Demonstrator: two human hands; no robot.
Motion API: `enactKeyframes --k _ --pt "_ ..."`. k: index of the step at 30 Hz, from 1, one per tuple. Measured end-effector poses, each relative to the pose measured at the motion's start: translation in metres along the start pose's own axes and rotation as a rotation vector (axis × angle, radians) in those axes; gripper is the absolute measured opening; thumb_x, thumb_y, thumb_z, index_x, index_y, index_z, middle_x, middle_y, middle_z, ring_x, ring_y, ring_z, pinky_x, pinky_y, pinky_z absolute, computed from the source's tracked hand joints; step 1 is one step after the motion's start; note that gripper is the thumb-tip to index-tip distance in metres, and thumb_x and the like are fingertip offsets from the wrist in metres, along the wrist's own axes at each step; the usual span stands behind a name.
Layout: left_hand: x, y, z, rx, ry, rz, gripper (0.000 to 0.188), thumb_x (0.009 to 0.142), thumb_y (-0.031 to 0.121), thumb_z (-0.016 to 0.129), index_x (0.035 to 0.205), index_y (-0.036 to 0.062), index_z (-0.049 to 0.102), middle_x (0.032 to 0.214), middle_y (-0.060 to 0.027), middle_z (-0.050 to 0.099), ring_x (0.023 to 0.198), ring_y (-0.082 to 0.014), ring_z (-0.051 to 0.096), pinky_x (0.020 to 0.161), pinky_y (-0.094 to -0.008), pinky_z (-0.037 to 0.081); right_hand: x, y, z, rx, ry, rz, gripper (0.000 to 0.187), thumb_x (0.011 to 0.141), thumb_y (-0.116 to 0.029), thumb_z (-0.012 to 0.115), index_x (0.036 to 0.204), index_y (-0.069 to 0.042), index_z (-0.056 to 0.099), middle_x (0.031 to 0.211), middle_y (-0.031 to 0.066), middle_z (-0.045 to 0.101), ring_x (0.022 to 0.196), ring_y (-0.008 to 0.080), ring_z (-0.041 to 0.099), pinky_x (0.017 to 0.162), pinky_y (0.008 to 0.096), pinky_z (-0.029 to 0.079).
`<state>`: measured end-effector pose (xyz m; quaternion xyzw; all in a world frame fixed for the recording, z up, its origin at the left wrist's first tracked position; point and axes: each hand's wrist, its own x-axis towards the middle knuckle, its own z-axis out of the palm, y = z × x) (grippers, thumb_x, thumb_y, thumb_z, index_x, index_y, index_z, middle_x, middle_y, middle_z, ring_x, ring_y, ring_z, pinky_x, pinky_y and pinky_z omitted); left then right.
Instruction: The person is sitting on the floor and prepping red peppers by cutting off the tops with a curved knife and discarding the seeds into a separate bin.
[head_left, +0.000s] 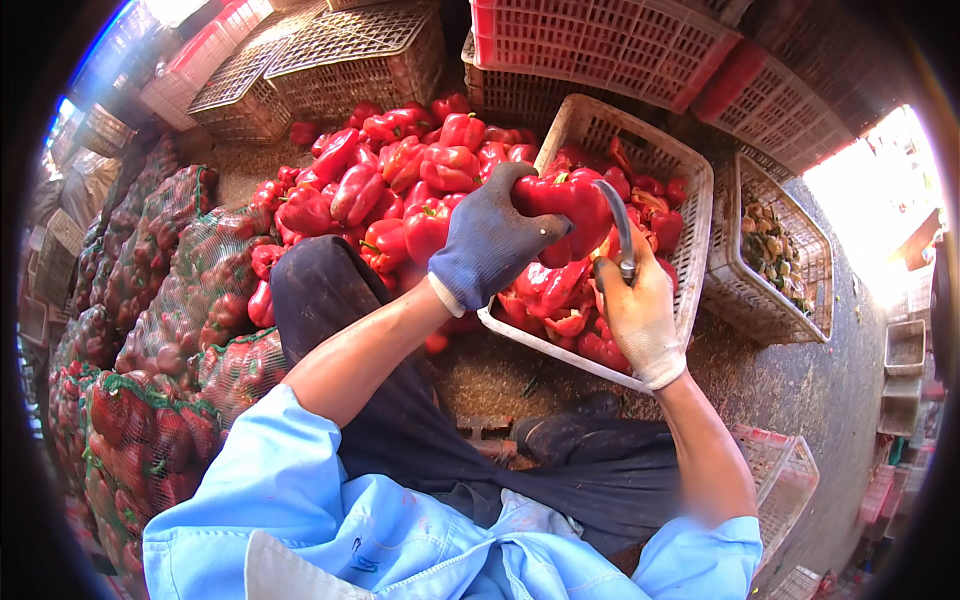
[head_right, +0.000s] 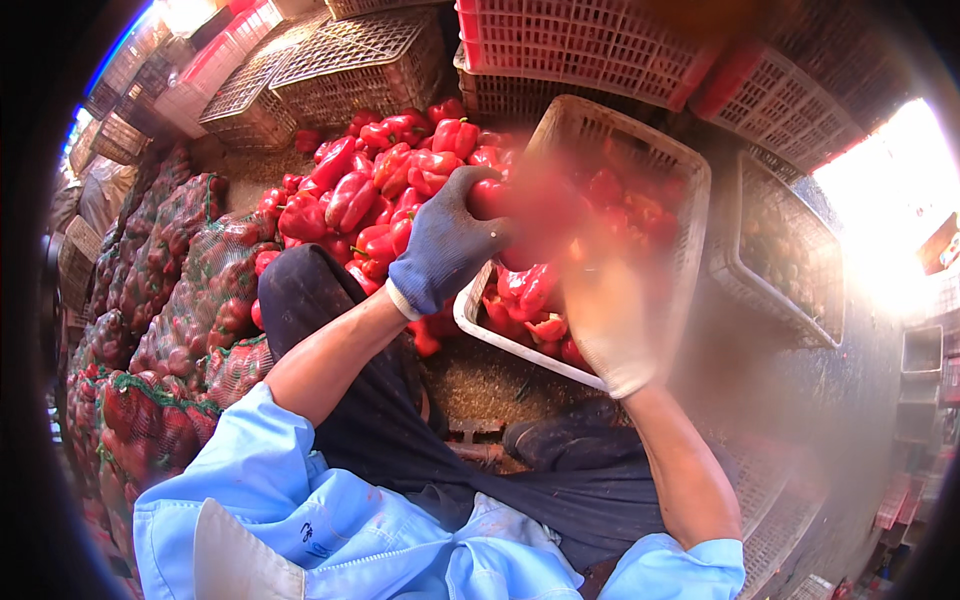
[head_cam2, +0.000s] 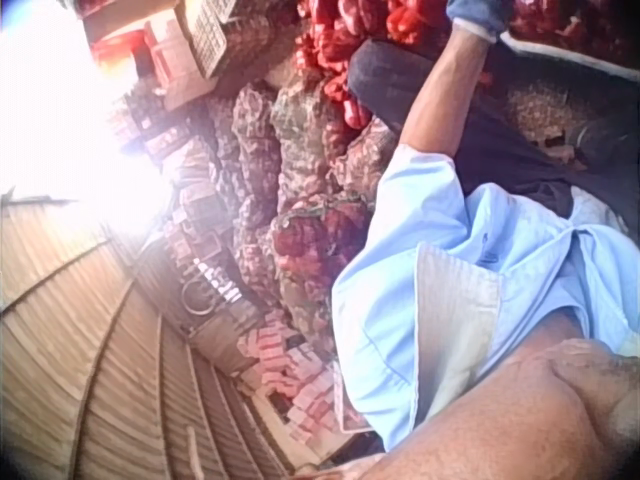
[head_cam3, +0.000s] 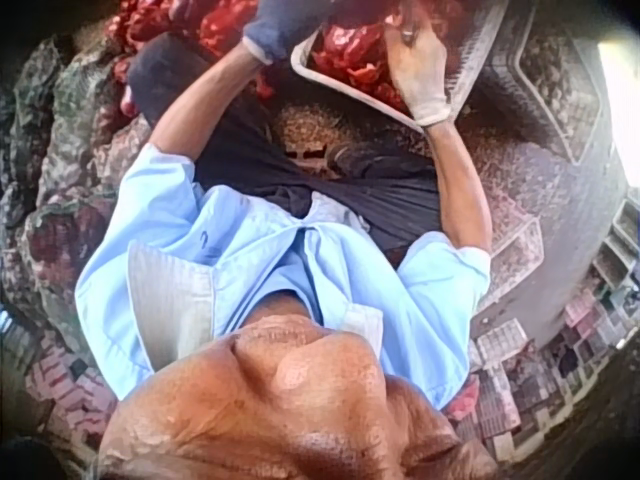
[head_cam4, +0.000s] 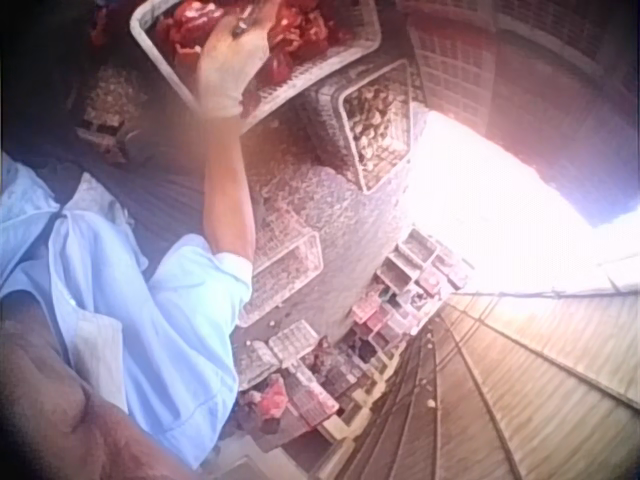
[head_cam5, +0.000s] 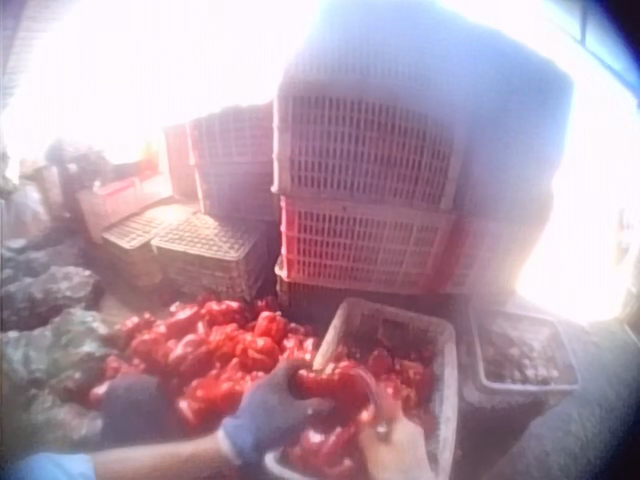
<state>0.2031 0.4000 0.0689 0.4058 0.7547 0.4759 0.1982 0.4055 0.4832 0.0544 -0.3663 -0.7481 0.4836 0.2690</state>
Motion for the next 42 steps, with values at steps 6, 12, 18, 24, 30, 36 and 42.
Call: enactKeyframes --k 6,12,18,24,30,36,42 --pt "-0.006 0.006 0.013 0.033 0.037 0.080 0.067 0.077 0.032 0.089 0.132 0.0032 0.063 0.105 -0.0234 0.077 0.100 -0.0369 0.077 0.090 -0.0435 0.061 -0.002 -0.007 0.008 -0.111 -0.001 0.031 0.065 0.101 -0.002 0.060 0.164 -0.006 0.043 0.085 0.0036 0.062 0.073 0.0117 0.056 0.068 0.0321 0.050" --pt "-0.004 -0.001 0.021 -0.007 0.109 0.191 0.062 0.076 0.029 0.089 0.127 0.0012 0.066 0.105 -0.0226 0.077 0.096 -0.0347 0.078 0.086 -0.0419 0.062 0.002 0.035 0.025 -0.307 0.061 -0.089 0.065 0.100 -0.005 0.060 0.162 -0.004 0.042 0.089 0.0179 0.068 0.079 0.0302 0.069 0.074 0.0436 0.054" --pt "0.016 -0.010 0.014 -0.663 0.032 -0.260 0.043 0.089 0.021 0.081 0.122 -0.0009 0.065 0.101 -0.0096 0.075 0.080 -0.0218 0.077 0.067 -0.0356 0.065 -0.010 0.057 0.030 -0.526 -0.126 -0.064 0.051 0.097 -0.012 0.064 0.145 0.001 0.056 0.100 0.0308 0.073 0.100 0.0467 0.074 0.086 0.0526 0.056" --pt "0.028 0.001 -0.023 -0.742 0.039 -0.299 0.037 0.088 0.017 0.085 0.115 -0.0025 0.068 0.102 -0.0114 0.076 0.090 -0.0182 0.075 0.079 -0.0329 0.063 -0.003 0.035 -0.006 -0.172 -0.160 0.279 0.038 0.101 -0.026 0.073 0.130 -0.001 0.069 0.085 0.0101 0.072 0.072 0.0188 0.069 0.066 0.0377 0.057" --pt "0.017 -0.008 -0.004 -0.546 -0.097 -0.251 0.046 0.083 0.023 0.089 0.116 -0.0038 0.071 0.101 -0.0103 0.078 0.085 -0.0153 0.074 0.076 -0.0319 0.062 0.030 0.016 -0.026 0.043 -0.056 -0.182 0.054 0.100 -0.041 0.080 0.140 -0.008 0.065 0.080 -0.0052 0.058 0.056 0.0032 0.049 0.047 0.0215 0.040" --pt "0.010 0.001 -0.001 -0.613 -0.324 -0.210 0.047 0.082 0.024 0.089 0.118 -0.0035 0.074 0.093 -0.0083 0.078 0.082 -0.0129 0.074 0.072 -0.0308 0.062 0.022 -0.028 -0.008 0.388 0.001 0.204 0.036 0.098 -0.028 0.083 0.122 -0.006 0.068 0.077 -0.0063 0.061 0.058 0.0020 0.051 0.049 0.0223 0.036" --pt "0.008 0.002 -0.006 -0.770 -0.449 -0.172 0.037 0.092 0.015 0.082 0.121 -0.0060 0.073 0.100 -0.0088 0.080 0.090 -0.0115 0.075 0.085 -0.0289 0.062 0.025 -0.028 -0.037 0.336 -0.179 0.119 0.020 0.098 -0.016 0.079 0.114 -0.008 0.070 0.074 -0.0060 0.062 0.050 0.0021 0.049 0.044 0.0217 0.032"
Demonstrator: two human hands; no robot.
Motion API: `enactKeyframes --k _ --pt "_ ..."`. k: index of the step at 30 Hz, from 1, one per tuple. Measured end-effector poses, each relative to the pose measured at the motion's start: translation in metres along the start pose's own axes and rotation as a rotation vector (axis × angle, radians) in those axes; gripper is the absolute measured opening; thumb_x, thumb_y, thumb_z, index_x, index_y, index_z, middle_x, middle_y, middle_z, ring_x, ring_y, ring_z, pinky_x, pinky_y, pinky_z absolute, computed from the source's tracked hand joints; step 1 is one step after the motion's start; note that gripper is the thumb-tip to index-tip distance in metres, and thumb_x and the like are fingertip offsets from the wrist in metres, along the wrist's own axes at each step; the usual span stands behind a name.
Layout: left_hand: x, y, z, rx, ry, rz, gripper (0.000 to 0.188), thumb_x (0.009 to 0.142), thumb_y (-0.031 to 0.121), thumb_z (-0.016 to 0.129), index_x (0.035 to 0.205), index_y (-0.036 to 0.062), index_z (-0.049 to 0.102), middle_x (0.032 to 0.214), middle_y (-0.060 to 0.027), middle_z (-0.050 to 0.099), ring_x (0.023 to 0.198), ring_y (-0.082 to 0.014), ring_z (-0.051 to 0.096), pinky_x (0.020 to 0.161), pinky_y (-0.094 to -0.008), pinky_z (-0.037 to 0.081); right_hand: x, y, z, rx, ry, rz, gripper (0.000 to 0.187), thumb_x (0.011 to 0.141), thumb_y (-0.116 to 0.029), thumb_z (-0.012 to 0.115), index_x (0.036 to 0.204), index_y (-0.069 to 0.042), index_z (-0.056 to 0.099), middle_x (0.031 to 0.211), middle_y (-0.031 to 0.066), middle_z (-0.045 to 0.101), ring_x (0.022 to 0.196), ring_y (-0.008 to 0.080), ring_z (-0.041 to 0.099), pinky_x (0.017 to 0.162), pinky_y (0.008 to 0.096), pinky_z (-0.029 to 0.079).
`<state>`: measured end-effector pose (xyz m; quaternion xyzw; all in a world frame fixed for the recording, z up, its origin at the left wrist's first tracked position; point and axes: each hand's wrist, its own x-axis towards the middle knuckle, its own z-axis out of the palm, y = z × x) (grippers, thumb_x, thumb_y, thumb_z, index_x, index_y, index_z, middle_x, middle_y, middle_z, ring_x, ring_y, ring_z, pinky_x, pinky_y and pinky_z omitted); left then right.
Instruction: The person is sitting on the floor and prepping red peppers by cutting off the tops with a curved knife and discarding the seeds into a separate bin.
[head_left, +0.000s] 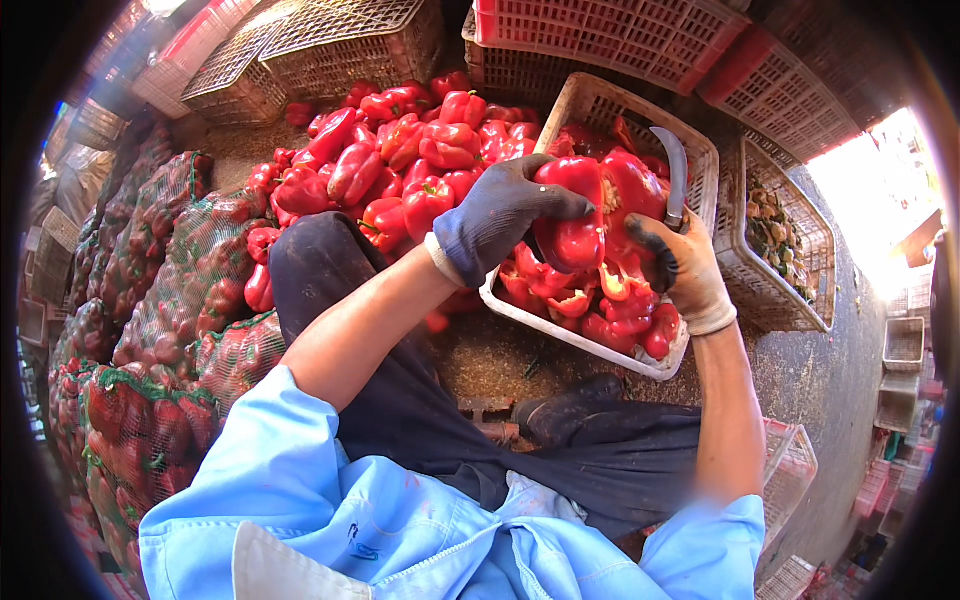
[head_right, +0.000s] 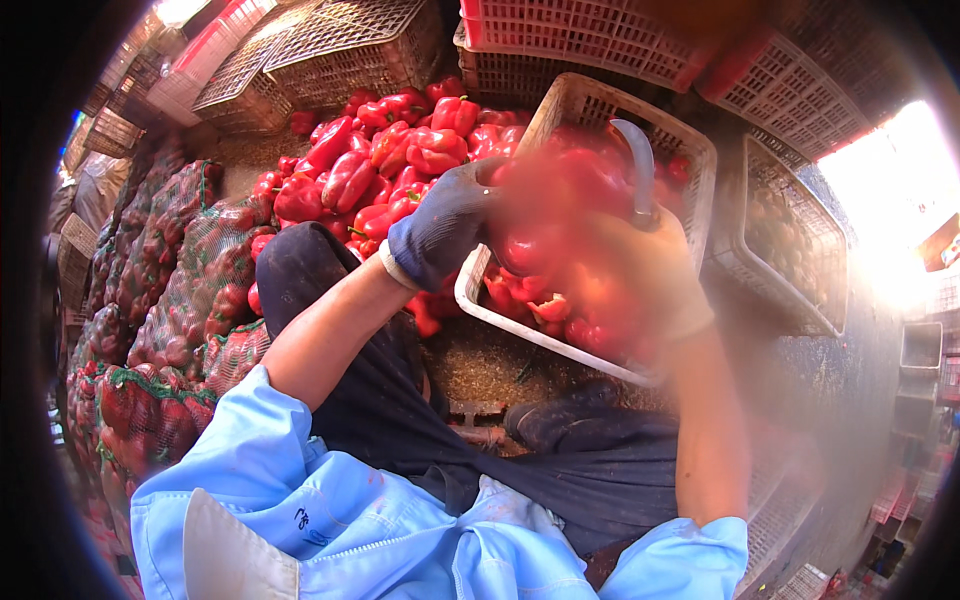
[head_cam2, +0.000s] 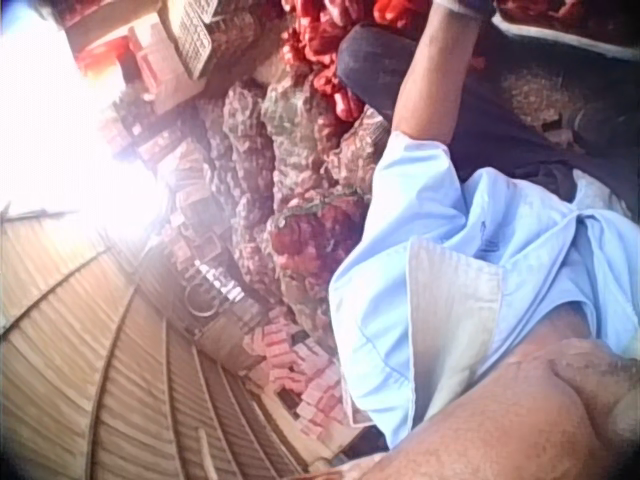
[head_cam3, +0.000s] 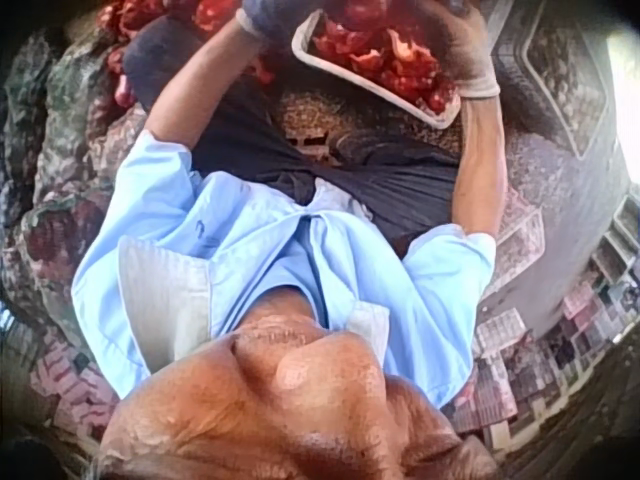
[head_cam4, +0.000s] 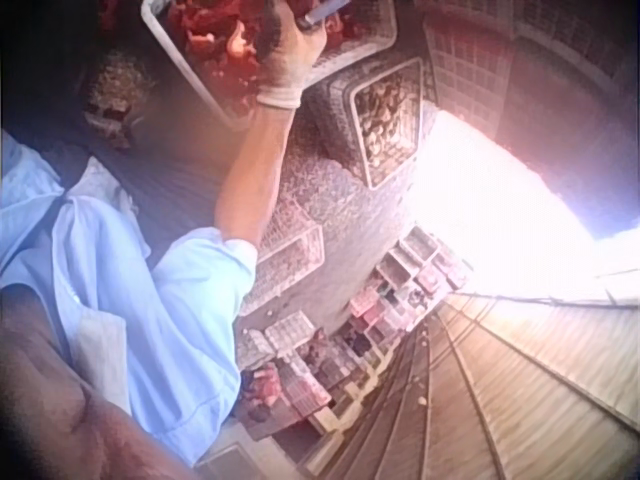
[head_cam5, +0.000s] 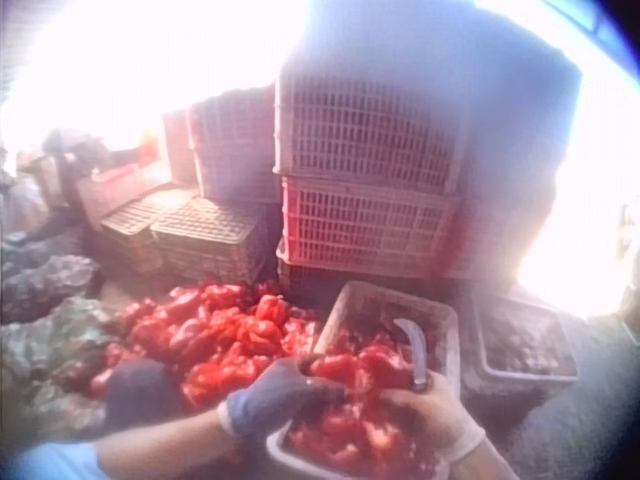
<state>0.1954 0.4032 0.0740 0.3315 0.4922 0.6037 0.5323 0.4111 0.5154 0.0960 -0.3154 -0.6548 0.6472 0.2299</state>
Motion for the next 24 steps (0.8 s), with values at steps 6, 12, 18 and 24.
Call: enactKeyframes --k 6,12,18,24 --pt "0.000 -0.012 -0.010 -0.317 -0.176 -0.081 0.038 0.092 0.011 0.078 0.125 -0.0051 0.068 0.112 -0.0101 0.076 0.100 -0.0182 0.075 0.093 -0.0330 0.061 0.011 0.001 -0.037 0.164 -0.074 0.279 0.023 0.096 -0.015 0.079 0.113 -0.010 0.065 0.072 -0.0050 0.061 0.049 0.0033 0.048 0.043 0.0216 0.034" --pt "-0.003 -0.016 -0.012 -0.276 -0.248 -0.105 0.037 0.092 0.010 0.077 0.125 -0.0039 0.067 0.109 -0.0092 0.076 0.097 -0.0173 0.075 0.093 -0.0326 0.061 0.022 0.009 -0.066 -0.043 -0.104 0.253 0.020 0.093 -0.016 0.081 0.107 -0.009 0.068 0.070 -0.0055 0.061 0.048 0.0033 0.048 0.043 0.0216 0.032" --pt "-0.026 0.018 -0.044 -0.358 -0.326 -0.113 0.040 0.092 0.021 0.075 0.123 -0.0038 0.069 0.107 -0.0108 0.076 0.095 -0.0196 0.076 0.093 -0.0353 0.061 0.039 0.022 -0.102 -0.240 0.130 0.152 0.028 0.093 -0.028 0.086 0.106 -0.007 0.074 0.069 -0.0065 0.064 0.046 0.0033 0.048 0.043 0.0212 0.033" --pt "-0.021 0.016 -0.078 -0.309 -0.090 0.000 0.035 0.098 0.019 0.073 0.128 0.0006 0.071 0.118 -0.0090 0.076 0.108 -0.0182 0.073 0.101 -0.0334 0.057 0.067 0.007 -0.046 -0.576 0.193 -0.030 0.044 0.093 -0.030 0.087 0.125 -0.002 0.074 0.094 0.0025 0.075 0.073 0.0082 0.067 0.063 0.0251 0.052"
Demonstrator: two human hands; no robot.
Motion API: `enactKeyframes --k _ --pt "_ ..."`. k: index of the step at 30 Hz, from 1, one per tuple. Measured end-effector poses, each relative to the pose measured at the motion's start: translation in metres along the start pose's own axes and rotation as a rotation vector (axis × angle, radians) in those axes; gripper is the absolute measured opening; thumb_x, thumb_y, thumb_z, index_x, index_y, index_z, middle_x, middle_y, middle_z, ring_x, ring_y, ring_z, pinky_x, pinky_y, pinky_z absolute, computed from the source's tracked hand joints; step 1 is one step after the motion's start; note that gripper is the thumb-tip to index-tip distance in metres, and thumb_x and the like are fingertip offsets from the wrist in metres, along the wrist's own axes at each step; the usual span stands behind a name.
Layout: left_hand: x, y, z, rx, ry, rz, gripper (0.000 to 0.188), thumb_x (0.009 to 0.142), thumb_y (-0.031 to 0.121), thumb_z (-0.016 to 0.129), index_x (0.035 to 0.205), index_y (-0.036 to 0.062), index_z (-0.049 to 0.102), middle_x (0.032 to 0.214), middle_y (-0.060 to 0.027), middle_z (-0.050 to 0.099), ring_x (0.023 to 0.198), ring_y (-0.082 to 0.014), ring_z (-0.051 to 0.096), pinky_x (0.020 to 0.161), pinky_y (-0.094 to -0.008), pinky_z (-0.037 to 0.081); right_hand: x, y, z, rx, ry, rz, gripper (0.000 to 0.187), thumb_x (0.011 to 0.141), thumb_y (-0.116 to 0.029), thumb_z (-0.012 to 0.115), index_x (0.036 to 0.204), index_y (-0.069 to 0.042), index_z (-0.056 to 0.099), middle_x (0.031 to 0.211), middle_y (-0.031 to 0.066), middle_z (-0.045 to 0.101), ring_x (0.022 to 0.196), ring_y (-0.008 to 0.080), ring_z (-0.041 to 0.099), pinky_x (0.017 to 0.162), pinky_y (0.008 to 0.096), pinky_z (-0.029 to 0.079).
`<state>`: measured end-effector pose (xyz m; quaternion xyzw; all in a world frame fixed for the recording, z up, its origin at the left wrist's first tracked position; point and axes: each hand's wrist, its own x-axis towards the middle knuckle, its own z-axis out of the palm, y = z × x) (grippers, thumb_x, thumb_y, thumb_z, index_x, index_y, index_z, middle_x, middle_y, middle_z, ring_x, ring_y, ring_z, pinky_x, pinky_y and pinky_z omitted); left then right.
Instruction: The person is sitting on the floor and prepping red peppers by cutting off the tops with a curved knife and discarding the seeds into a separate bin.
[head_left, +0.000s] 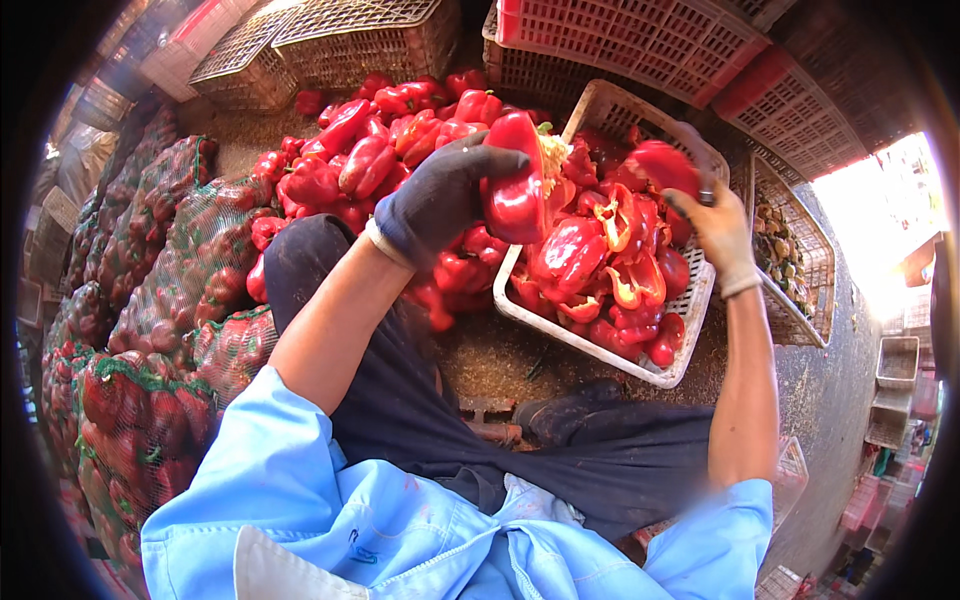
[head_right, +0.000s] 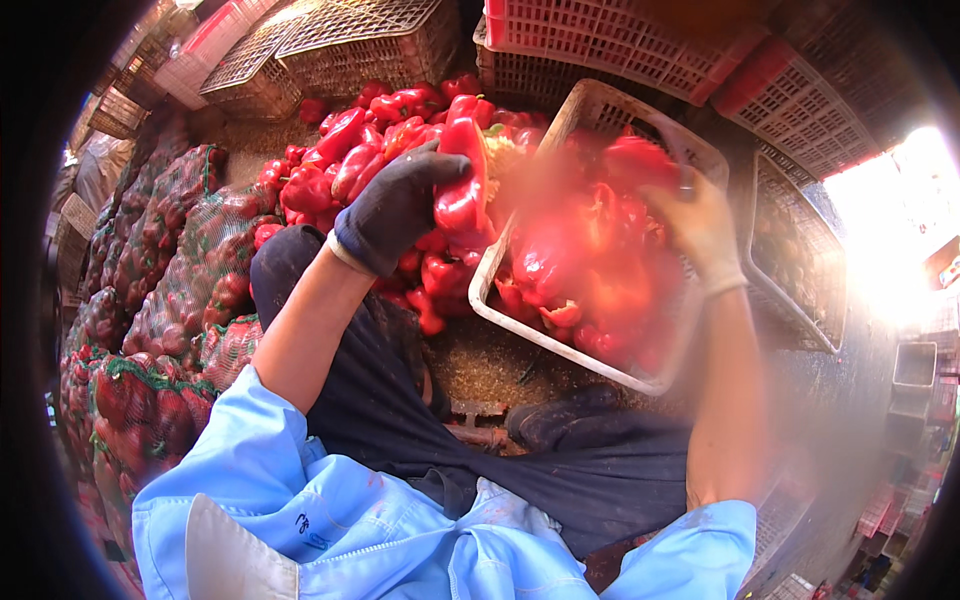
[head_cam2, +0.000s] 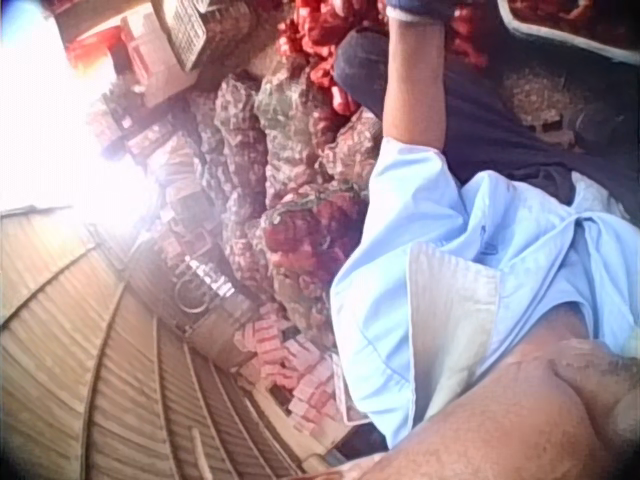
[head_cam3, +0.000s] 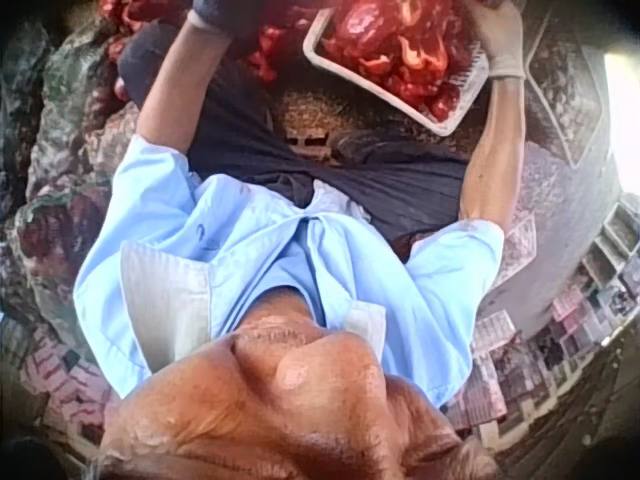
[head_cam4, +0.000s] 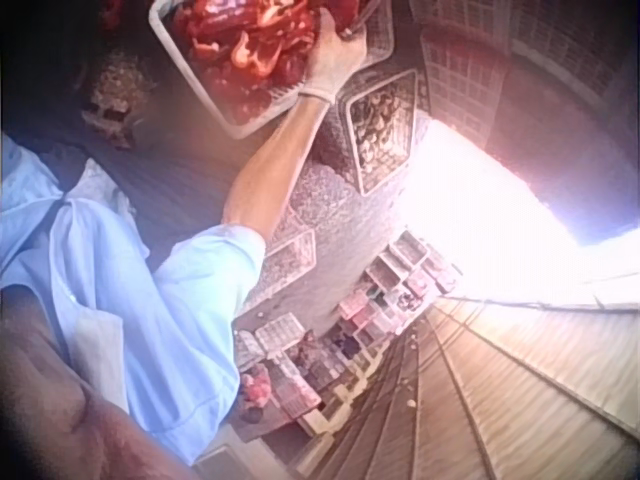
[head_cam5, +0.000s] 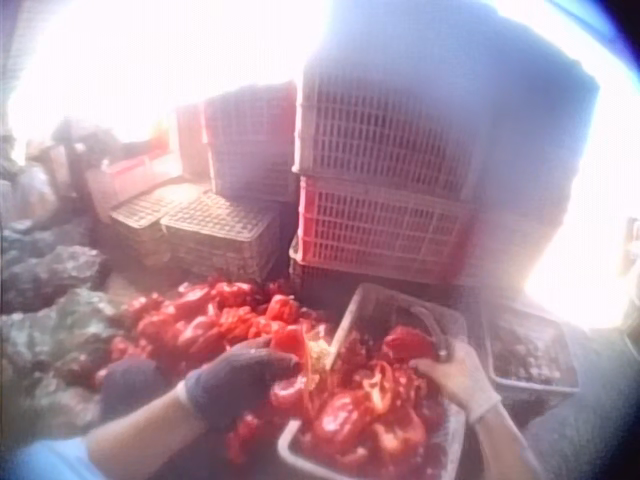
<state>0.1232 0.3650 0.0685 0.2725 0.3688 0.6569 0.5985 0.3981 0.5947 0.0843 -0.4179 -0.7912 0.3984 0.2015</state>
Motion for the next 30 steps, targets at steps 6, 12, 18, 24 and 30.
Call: enactKeyframes --k 6,12,18,24,30 --pt "0.001 -0.004 0.017 0.638 0.158 0.080 0.047 0.088 0.006 0.078 0.133 0.0005 0.067 0.115 -0.0052 0.075 0.108 -0.0124 0.069 0.099 -0.0307 0.057 -0.003 -0.009 0.025 0.154 -0.149 0.126 0.039 0.100 -0.031 0.078 0.129 -0.004 0.073 0.095 0.0021 0.074 0.069 0.0066 0.061 0.061 0.0247 0.049" --pt "0.004 -0.033 0.028 0.732 0.145 0.070 0.073 0.082 0.019 0.086 0.147 0.0016 0.057 0.108 -0.0155 0.078 0.097 -0.0233 0.076 0.088 -0.0371 0.061 -0.037 -0.053 0.049 0.597 -0.389 0.302 0.048 0.104 -0.048 0.073 0.128 -0.006 0.072 0.079 -0.0022 0.064 0.053 0.0005 0.049 0.044 0.0188 0.035" --pt "0.003 -0.045 0.056 1.162 0.095 0.190 0.064 0.080 0.013 0.079 0.140 0.0051 0.059 0.109 -0.0270 0.074 0.104 -0.0434 0.074 0.089 -0.0469 0.060 -0.052 -0.059 0.053 0.658 -0.480 0.311 0.038 0.100 -0.046 0.079 0.110 -0.011 0.068 0.069 -0.0074 0.053 0.052 0.0027 0.049 0.046 0.0221 0.037" --pt "0.006 -0.045 0.058 1.233 0.045 0.275 0.065 0.079 0.012 0.081 0.139 0.0069 0.059 0.113 -0.0258 0.074 0.107 -0.0451 0.073 0.090 -0.0490 0.060 -0.055 -0.052 0.050 0.658 -0.456 0.371 0.031 0.102 -0.039 0.078 0.110 -0.012 0.067 0.071 -0.0075 0.058 0.050 0.0021 0.050 0.042 0.0217 0.035" --pt "0.006 -0.045 0.052 1.043 -0.028 0.289 0.067 0.078 0.008 0.084 0.141 0.0073 0.062 0.113 -0.0233 0.075 0.107 -0.0399 0.075 0.091 -0.0432 0.061 -0.055 -0.052 0.045 0.738 -0.481 0.282 0.026 0.105 -0.030 0.074 0.118 -0.010 0.067 0.075 -0.0088 0.059 0.049 0.0008 0.048 0.042 0.0206 0.034"
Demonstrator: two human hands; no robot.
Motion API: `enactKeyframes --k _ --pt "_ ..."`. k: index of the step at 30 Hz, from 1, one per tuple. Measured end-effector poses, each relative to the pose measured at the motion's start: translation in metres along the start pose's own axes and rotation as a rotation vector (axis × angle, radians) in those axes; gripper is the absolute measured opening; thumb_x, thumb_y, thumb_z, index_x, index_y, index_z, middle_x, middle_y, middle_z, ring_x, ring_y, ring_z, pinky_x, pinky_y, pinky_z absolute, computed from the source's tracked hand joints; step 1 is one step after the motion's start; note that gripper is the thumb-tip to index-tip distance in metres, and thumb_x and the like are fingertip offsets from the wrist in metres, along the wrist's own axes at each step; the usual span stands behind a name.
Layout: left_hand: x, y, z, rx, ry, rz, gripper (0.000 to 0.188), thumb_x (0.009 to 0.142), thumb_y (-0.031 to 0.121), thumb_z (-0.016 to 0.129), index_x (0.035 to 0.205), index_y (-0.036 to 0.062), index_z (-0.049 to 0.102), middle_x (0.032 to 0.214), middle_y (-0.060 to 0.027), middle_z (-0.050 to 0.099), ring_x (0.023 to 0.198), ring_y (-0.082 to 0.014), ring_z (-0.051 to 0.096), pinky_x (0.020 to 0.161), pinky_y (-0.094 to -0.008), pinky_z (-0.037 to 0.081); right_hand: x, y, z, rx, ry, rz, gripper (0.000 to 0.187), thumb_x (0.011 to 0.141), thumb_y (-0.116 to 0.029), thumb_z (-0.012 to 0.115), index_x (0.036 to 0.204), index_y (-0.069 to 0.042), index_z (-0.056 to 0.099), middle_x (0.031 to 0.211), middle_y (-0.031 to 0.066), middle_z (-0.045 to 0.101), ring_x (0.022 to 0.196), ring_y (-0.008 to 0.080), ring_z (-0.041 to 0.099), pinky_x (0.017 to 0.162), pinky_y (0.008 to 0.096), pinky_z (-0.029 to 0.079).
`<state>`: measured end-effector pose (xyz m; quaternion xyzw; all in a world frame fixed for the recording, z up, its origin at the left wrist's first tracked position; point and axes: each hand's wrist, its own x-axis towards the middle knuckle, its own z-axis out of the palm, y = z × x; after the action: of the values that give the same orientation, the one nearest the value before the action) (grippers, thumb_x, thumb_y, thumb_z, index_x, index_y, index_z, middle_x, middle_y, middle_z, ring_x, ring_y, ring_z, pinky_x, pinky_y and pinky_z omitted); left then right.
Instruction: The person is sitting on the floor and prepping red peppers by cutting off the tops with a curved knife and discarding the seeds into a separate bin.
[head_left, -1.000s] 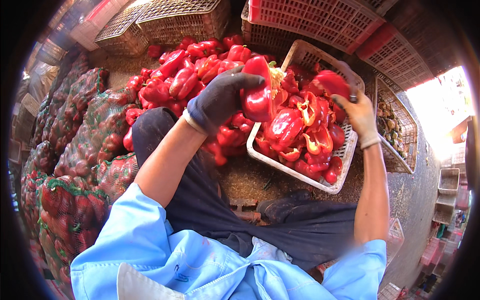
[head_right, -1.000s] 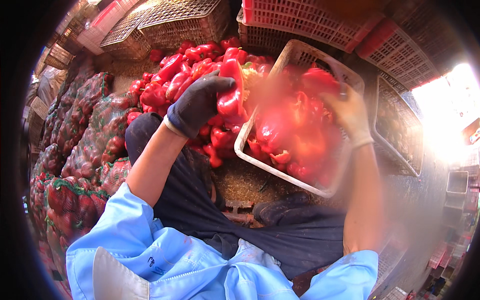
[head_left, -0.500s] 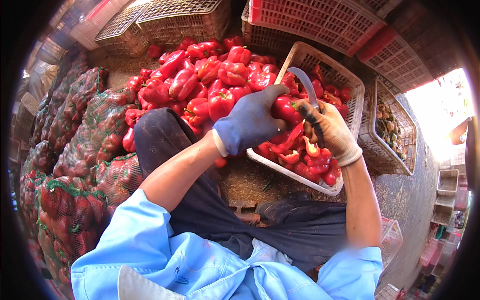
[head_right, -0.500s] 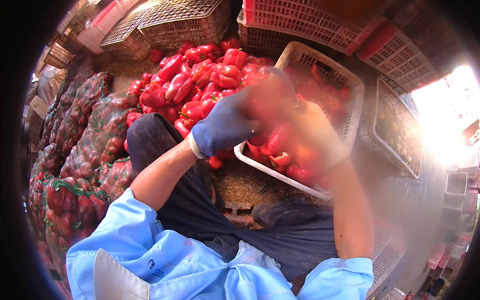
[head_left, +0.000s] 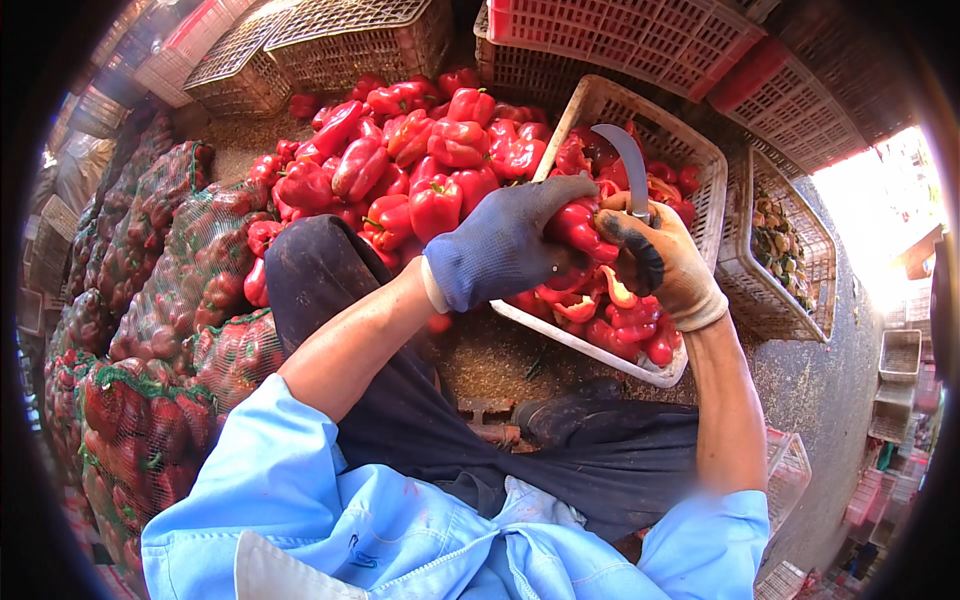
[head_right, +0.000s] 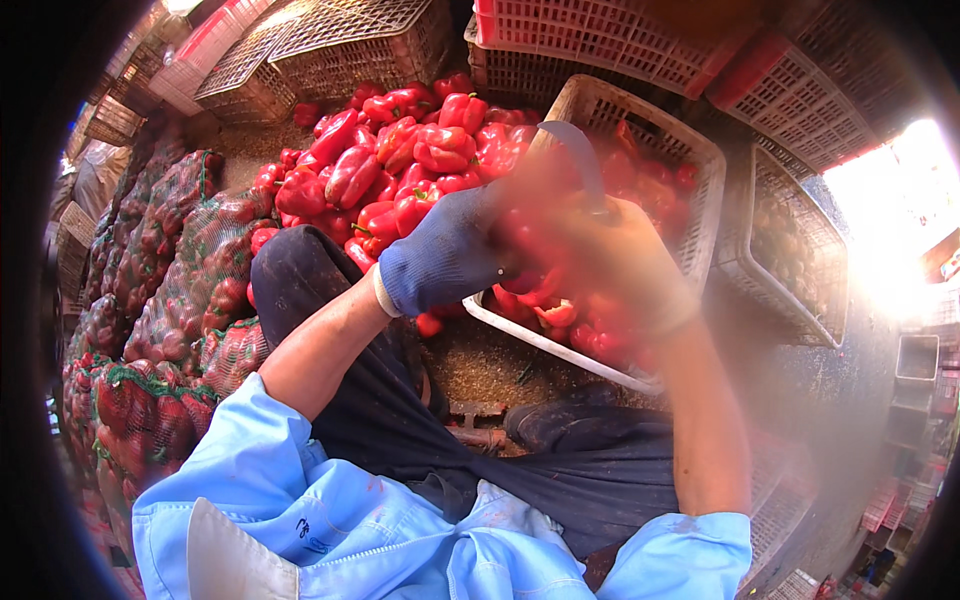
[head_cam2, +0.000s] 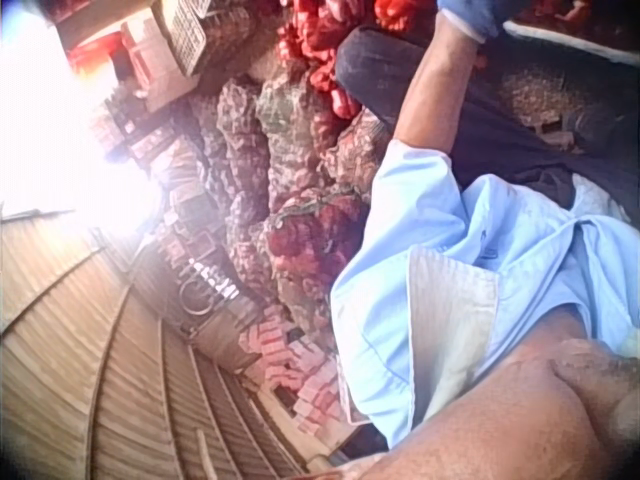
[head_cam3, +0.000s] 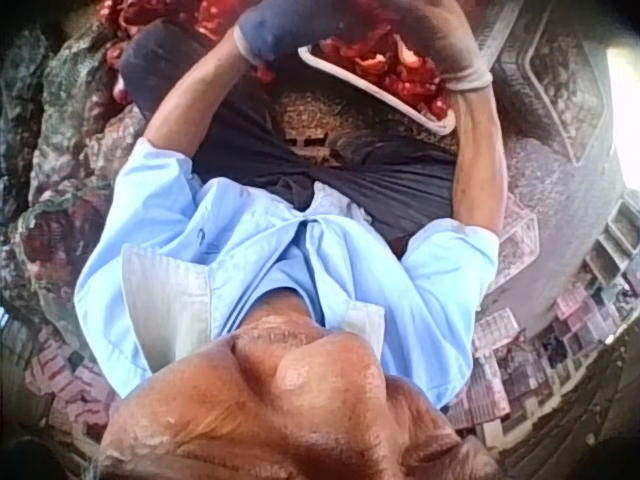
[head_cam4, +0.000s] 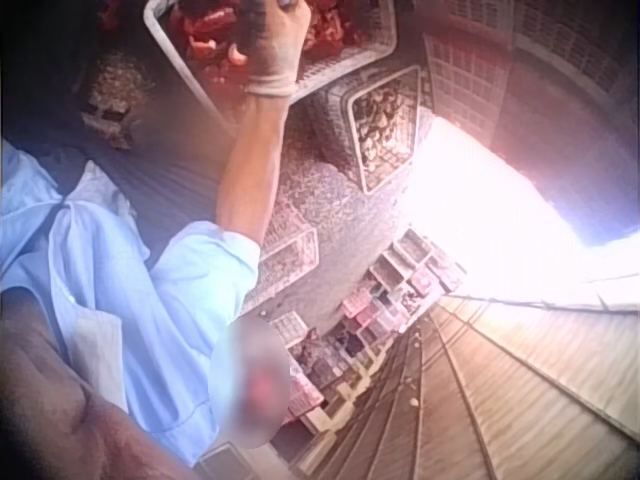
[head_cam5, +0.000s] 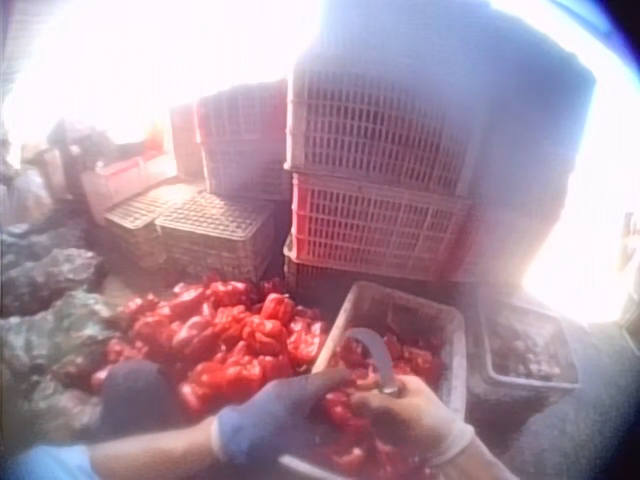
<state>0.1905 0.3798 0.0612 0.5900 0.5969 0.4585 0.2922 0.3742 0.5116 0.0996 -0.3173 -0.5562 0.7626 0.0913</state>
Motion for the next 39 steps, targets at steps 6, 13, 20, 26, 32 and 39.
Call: enactKeyframes --k 6,13,20,26,32,39 --pt "-0.006 0.002 -0.001 -0.182 -0.032 0.010 0.066 0.080 0.000 0.082 0.143 0.0051 0.062 0.123 -0.0181 0.076 0.112 -0.0265 0.076 0.097 -0.0368 0.060 -0.005 -0.003 0.000 -0.033 0.022 0.050 0.026 0.105 -0.028 0.073 0.122 -0.010 0.066 0.074 -0.0090 0.057 0.049 0.0006 0.046 0.043 0.0199 0.032" --pt "-0.010 -0.008 0.001 -0.357 -0.041 0.010 0.067 0.082 -0.005 0.078 0.147 0.0046 0.063 0.131 -0.0118 0.076 0.118 -0.0147 0.070 0.102 -0.0327 0.057 -0.011 -0.003 0.008 0.016 0.029 0.051 0.029 0.104 -0.033 0.073 0.122 -0.011 0.066 0.067 -0.0079 0.053 0.049 0.0031 0.045 0.044 0.0210 0.030" --pt "-0.009 -0.007 0.007 -0.584 0.046 -0.015 0.061 0.085 -0.003 0.079 0.143 0.0061 0.066 0.124 -0.0068 0.077 0.109 -0.0114 0.070 0.095 -0.0303 0.059 0.013 0.034 -0.050 0.760 -0.365 0.040 0.030 0.108 -0.036 0.063 0.118 -0.009 0.070 0.074 0.0025 0.059 0.050 0.0101 0.043 0.043 0.0272 0.030" --pt "-0.009 -0.005 0.012 -0.392 0.065 -0.303 0.054 0.087 0.011 0.084 0.139 0.0061 0.068 0.111 -0.0094 0.078 0.097 -0.0144 0.074 0.084 -0.0308 0.062 0.005 0.027 -0.054 0.463 0.085 0.012 0.034 0.107 -0.044 0.064 0.108 -0.011 0.070 0.075 0.0012 0.060 0.052 0.0095 0.046 0.043 0.0255 0.032" --pt "0.004 -0.042 0.011 -0.293 -0.011 -0.554 0.061 0.090 0.030 0.084 0.138 -0.0028 0.064 0.099 -0.0173 0.078 0.077 -0.0182 0.076 0.073 -0.0343 0.062 -0.003 0.011 -0.060 0.417 0.253 -0.067 0.041 0.105 -0.053 0.066 0.098 -0.013 0.070 0.075 -0.0001 0.061 0.054 0.0089 0.050 0.044 0.0238 0.034" --pt "-0.003 -0.031 0.034 0.784 -0.109 -0.249 0.045 0.083 0.034 0.081 0.119 0.0093 0.074 0.111 -0.0240 0.075 0.107 -0.0414 0.074 0.090 -0.0509 0.059 -0.015 -0.010 -0.053 0.392 0.346 -0.113 0.047 0.102 -0.063 0.067 0.095 -0.017 0.070 0.066 -0.0046 0.057 0.050 0.0080 0.051 0.042 0.0237 0.031"
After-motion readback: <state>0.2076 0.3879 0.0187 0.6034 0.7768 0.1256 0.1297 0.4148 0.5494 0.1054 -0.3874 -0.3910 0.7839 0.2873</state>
